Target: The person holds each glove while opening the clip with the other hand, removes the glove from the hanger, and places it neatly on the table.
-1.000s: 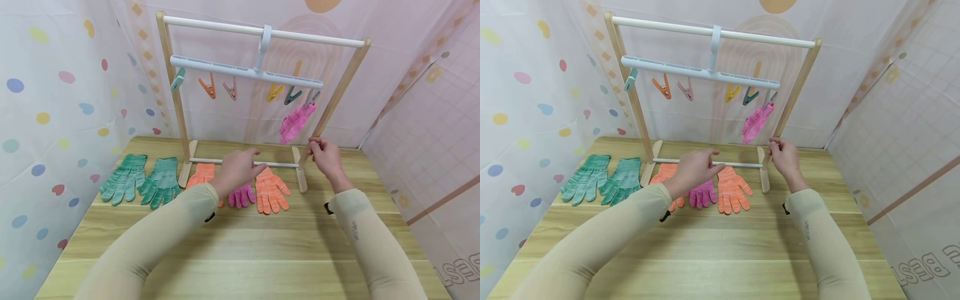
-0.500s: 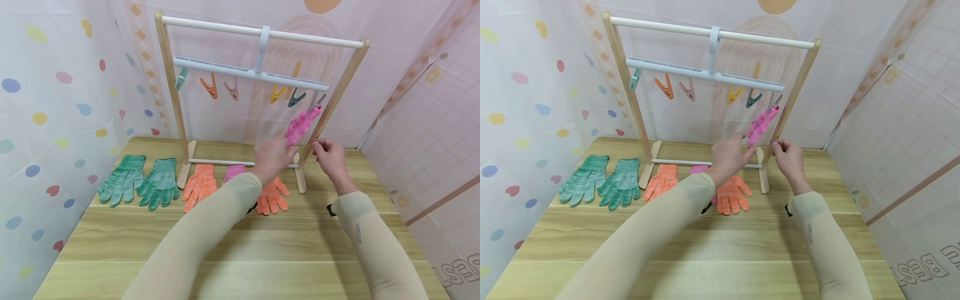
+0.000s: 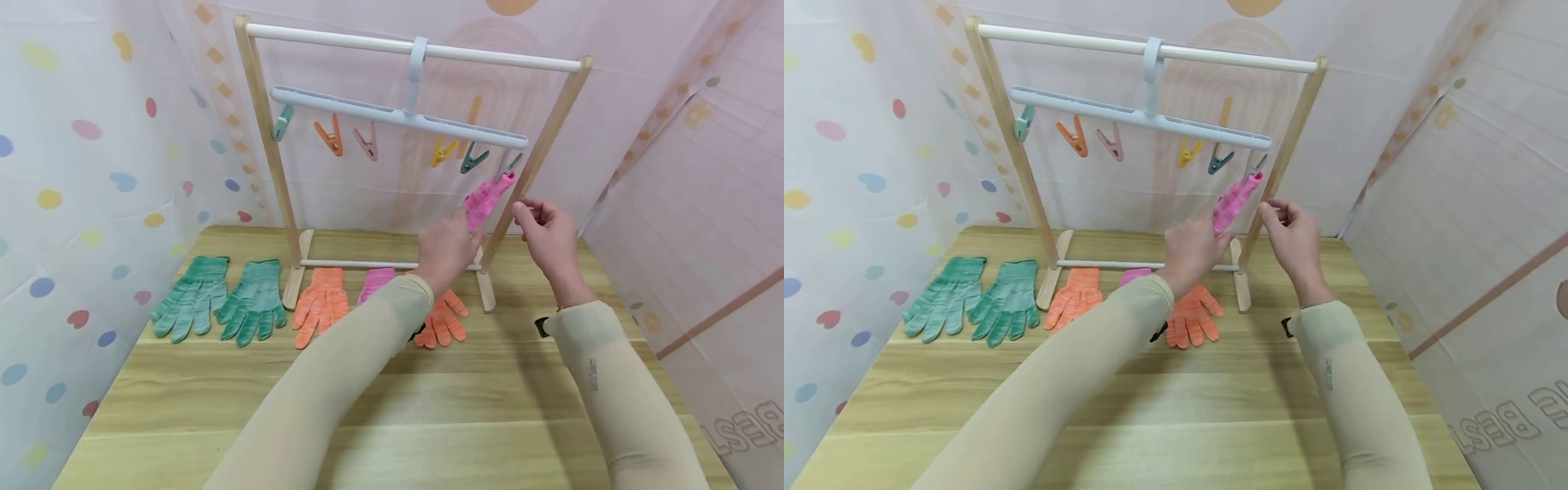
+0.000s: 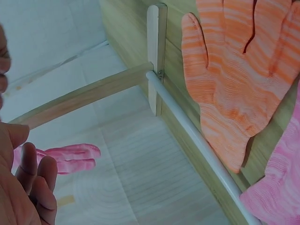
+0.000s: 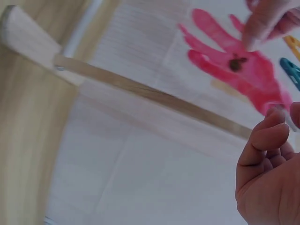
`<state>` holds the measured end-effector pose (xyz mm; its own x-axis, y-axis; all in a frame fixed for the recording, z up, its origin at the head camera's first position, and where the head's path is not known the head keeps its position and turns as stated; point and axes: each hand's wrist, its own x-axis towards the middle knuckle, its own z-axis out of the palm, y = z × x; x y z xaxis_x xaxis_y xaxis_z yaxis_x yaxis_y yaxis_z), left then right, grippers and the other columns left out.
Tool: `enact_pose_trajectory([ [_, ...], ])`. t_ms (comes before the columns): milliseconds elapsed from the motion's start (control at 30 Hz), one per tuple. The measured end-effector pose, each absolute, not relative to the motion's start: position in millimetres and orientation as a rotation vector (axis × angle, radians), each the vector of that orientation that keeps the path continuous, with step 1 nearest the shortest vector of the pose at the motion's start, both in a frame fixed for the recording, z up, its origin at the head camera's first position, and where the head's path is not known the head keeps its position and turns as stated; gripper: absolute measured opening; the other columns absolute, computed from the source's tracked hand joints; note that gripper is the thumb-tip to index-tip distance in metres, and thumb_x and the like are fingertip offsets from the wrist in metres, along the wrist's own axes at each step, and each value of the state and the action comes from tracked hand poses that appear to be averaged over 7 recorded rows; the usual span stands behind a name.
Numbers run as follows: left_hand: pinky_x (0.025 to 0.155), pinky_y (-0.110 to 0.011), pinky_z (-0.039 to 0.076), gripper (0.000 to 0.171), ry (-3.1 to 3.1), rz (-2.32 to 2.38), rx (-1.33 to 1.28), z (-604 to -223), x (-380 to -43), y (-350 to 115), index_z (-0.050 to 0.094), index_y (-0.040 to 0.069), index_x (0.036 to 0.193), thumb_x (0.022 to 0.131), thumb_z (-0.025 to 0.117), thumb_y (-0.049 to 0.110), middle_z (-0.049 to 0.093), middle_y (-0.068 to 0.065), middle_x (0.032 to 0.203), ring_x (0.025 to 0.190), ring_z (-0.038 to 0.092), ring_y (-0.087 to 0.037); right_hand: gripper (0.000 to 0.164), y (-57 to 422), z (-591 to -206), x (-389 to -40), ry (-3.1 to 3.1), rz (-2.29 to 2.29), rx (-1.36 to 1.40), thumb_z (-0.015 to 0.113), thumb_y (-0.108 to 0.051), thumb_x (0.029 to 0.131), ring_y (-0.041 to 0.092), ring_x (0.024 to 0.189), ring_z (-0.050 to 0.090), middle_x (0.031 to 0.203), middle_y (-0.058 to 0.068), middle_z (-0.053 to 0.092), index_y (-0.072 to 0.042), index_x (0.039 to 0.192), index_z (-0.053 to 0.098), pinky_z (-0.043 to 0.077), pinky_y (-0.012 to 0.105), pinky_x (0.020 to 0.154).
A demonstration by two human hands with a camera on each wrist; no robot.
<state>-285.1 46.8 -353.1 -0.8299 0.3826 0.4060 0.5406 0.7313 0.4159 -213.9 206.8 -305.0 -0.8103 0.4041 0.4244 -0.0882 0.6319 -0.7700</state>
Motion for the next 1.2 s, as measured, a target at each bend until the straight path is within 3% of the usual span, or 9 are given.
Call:
enact_pose_trajectory([
  [167, 0.061, -0.034, 0.054, 0.048, -2.614, -0.765, -0.7, -350.6, -293.3, 46.5, 0.066, 0.015, 0.131, 0.105, 0.064, 0.054, 0.073, 0.0, 0.078, 0.065, 0.066, -0.016, 0.048, 193.0, -286.0, -226.1, -2.228, 1.114, -0.218, 0.073, -0.046, 0.101, 0.002, 0.069, 0.06, 0.084, -0.013, 0.069, -0.007, 0.128, 0.075, 0.051, 0.016, 0.063],
  [333, 0.06, -0.036, 0.056, 0.031, -2.555, -0.702, -0.615, -352.3, -307.3, 46.8, 0.072, 0.016, 0.11, 0.104, 0.067, 0.046, 0.076, -0.001, 0.08, 0.068, 0.071, -0.019, 0.056, 177.9, -272.2, -241.8, -2.234, 1.112, -0.214, 0.075, -0.048, 0.099, 0.001, 0.069, 0.058, 0.083, -0.017, 0.066, -0.006, 0.135, 0.072, 0.05, 0.016, 0.062],
  [467, 0.058, -0.039, 0.057, 0.025, -2.522, -0.673, -0.593, -354.7, -313.6, 42.6, 0.075, 0.018, 0.095, 0.106, 0.066, 0.039, 0.076, -0.002, 0.077, 0.066, 0.072, -0.02, 0.061, 170.0, -267.8, -246.9, -2.243, 1.089, -0.222, 0.075, -0.051, 0.098, 0.003, 0.078, 0.06, 0.086, -0.017, 0.066, -0.006, 0.139, 0.069, 0.049, 0.018, 0.067],
  [633, 0.059, -0.039, 0.056, 0.034, -2.543, -0.654, -0.683, -353.7, -309.9, 35.3, 0.075, 0.018, 0.095, 0.11, 0.058, 0.044, 0.074, 0.0, 0.076, 0.064, 0.067, -0.019, 0.07, 161.1, -261.9, -242.2, -2.249, 0.969, -0.298, 0.074, -0.06, 0.095, 0.006, 0.079, 0.056, 0.084, -0.015, 0.063, -0.008, 0.141, 0.066, 0.045, 0.021, 0.069],
  [767, 0.055, -0.038, 0.053, 0.028, -2.399, -0.709, -0.742, -358.3, -303.1, 27.9, 0.079, 0.018, 0.098, 0.108, 0.062, 0.039, 0.073, 0.001, 0.073, 0.059, 0.06, -0.018, 0.075, 150.4, -257.1, -240.8, -2.221, 0.825, -0.355, 0.075, -0.066, 0.092, 0.005, 0.072, 0.053, 0.08, -0.014, 0.061, -0.007, 0.136, 0.066, 0.041, 0.024, 0.067],
  [967, 0.051, -0.035, 0.05, 0.021, -2.219, -0.767, -0.807, -367.2, -291.7, 20.3, 0.081, 0.018, 0.094, 0.103, 0.07, 0.033, 0.07, 0.002, 0.066, 0.054, 0.053, -0.015, 0.061, 138.8, -255.1, -236.8, -2.185, 0.684, -0.524, 0.069, -0.067, 0.094, 0.003, 0.074, 0.054, 0.086, -0.011, 0.063, -0.011, 0.118, 0.066, 0.039, 0.027, 0.068],
  [1200, 0.05, -0.036, 0.051, 0.023, -2.173, -0.783, -0.835, -372.1, -282.4, 20.3, 0.078, 0.016, 0.086, 0.101, 0.073, 0.033, 0.07, 0.001, 0.065, 0.053, 0.061, -0.018, 0.052, 139.0, -257.7, -227.2, -2.179, 0.731, -0.523, 0.069, -0.06, 0.097, 0.003, 0.064, 0.053, 0.072, -0.02, 0.06, -0.013, 0.118, 0.072, 0.036, 0.028, 0.064],
])
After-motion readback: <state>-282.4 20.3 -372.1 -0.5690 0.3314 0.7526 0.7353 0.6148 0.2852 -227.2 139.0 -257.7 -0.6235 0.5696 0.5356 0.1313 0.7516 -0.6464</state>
